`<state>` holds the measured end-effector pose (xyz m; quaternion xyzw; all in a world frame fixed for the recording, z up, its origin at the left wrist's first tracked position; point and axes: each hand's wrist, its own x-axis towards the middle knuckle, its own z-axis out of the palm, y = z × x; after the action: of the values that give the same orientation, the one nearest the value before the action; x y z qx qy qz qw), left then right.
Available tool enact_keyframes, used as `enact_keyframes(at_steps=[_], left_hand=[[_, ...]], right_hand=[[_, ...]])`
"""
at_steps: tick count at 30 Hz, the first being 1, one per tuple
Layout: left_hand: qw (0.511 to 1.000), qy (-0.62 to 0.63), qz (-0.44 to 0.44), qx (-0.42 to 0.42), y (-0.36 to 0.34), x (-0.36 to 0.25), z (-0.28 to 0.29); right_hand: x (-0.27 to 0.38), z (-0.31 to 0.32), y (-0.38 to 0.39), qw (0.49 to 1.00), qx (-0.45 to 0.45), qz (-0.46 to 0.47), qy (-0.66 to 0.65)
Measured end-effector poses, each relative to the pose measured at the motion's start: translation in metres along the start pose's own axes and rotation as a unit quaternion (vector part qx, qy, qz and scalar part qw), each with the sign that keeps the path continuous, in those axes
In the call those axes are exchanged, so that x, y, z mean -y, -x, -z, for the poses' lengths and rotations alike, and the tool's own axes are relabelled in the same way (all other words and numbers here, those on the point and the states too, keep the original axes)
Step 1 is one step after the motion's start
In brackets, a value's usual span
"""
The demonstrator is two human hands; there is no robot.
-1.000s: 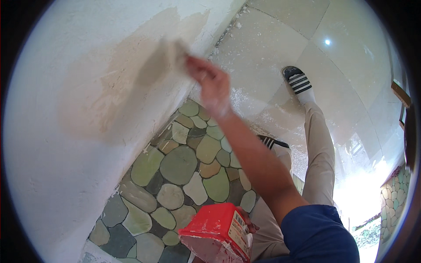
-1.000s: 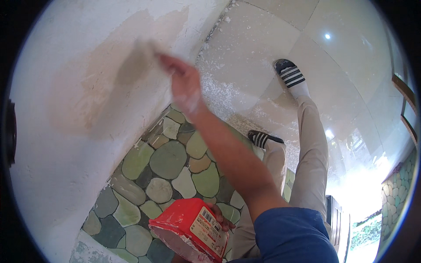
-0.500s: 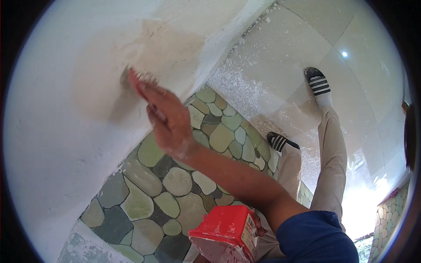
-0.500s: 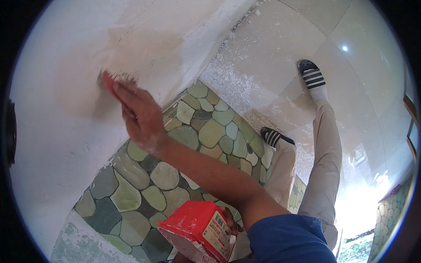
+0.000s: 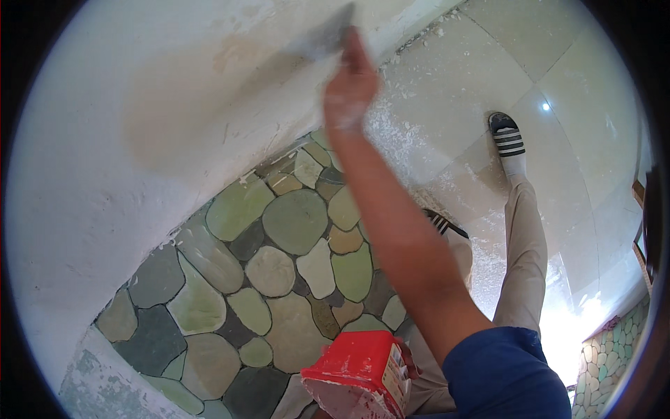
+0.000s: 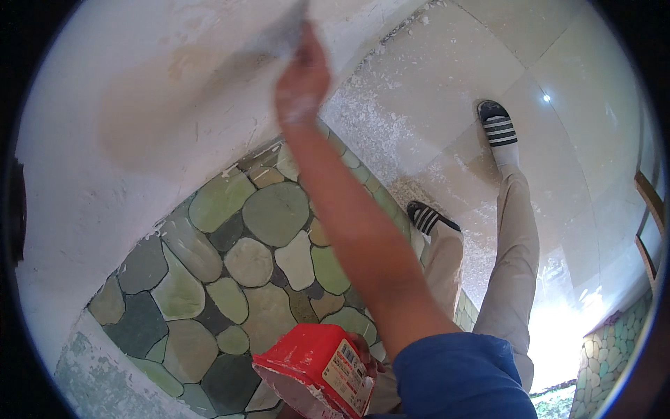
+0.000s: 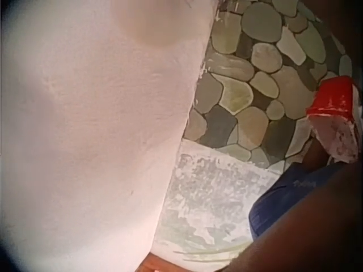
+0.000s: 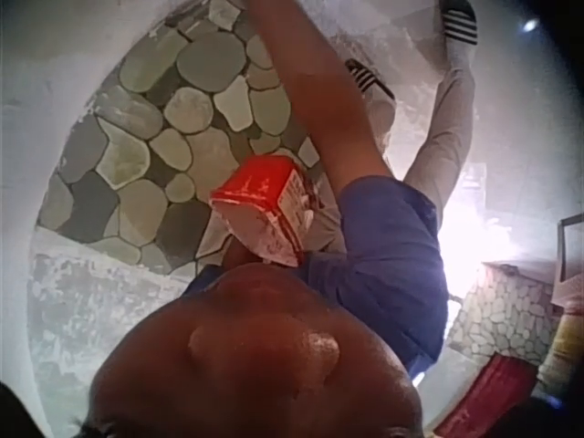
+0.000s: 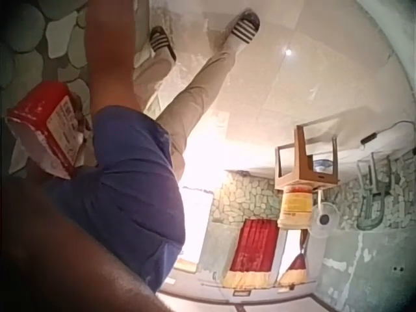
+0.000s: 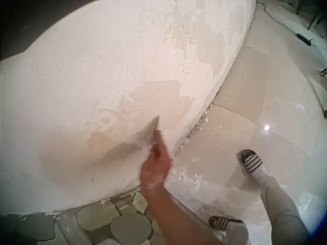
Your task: The person is applying a patching compound to a wall using a putty knife and then cleaning the tools in a bucket of water.
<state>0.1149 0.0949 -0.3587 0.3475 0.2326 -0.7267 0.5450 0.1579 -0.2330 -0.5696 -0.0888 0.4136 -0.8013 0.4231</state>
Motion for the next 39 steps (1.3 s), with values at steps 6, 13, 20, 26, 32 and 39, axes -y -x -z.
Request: enact_keyframes(at_steps=[6, 13, 20, 26, 32, 39], left_hand=[[1.000, -0.008, -0.005, -0.018, 0.007, -0.001, 0.002], [1.000, -0.017, 0.002, -0.015, 0.002, 0.000, -0.008], [1.000, -0.014, 0.026, -0.004, -0.013, 0.003, -0.014], [0.999, -0.030, 0.028, -0.011, -0.017, -0.003, -0.021], [0.999, -0.031, 0.026, -0.009, -0.018, -0.008, -0.024], [0.999, -0.025, 0.030, 0.003, -0.023, -0.005, -0.028]], right_hand=[[0.057, -0.063, 0.087, 0.967, 0.090, -0.064, 0.229], [0.075, 0.023, 0.057, 0.945, 0.266, -0.182, 0.052], [0.023, 0.030, -0.004, 0.978, 0.078, -0.130, 0.143], [0.071, -0.008, 0.074, 0.967, 0.191, -0.114, 0.126], [0.074, 0.018, 0.045, 0.967, 0.160, -0.148, 0.128], [0.062, -0.029, 0.019, 0.980, 0.090, -0.047, 0.170]])
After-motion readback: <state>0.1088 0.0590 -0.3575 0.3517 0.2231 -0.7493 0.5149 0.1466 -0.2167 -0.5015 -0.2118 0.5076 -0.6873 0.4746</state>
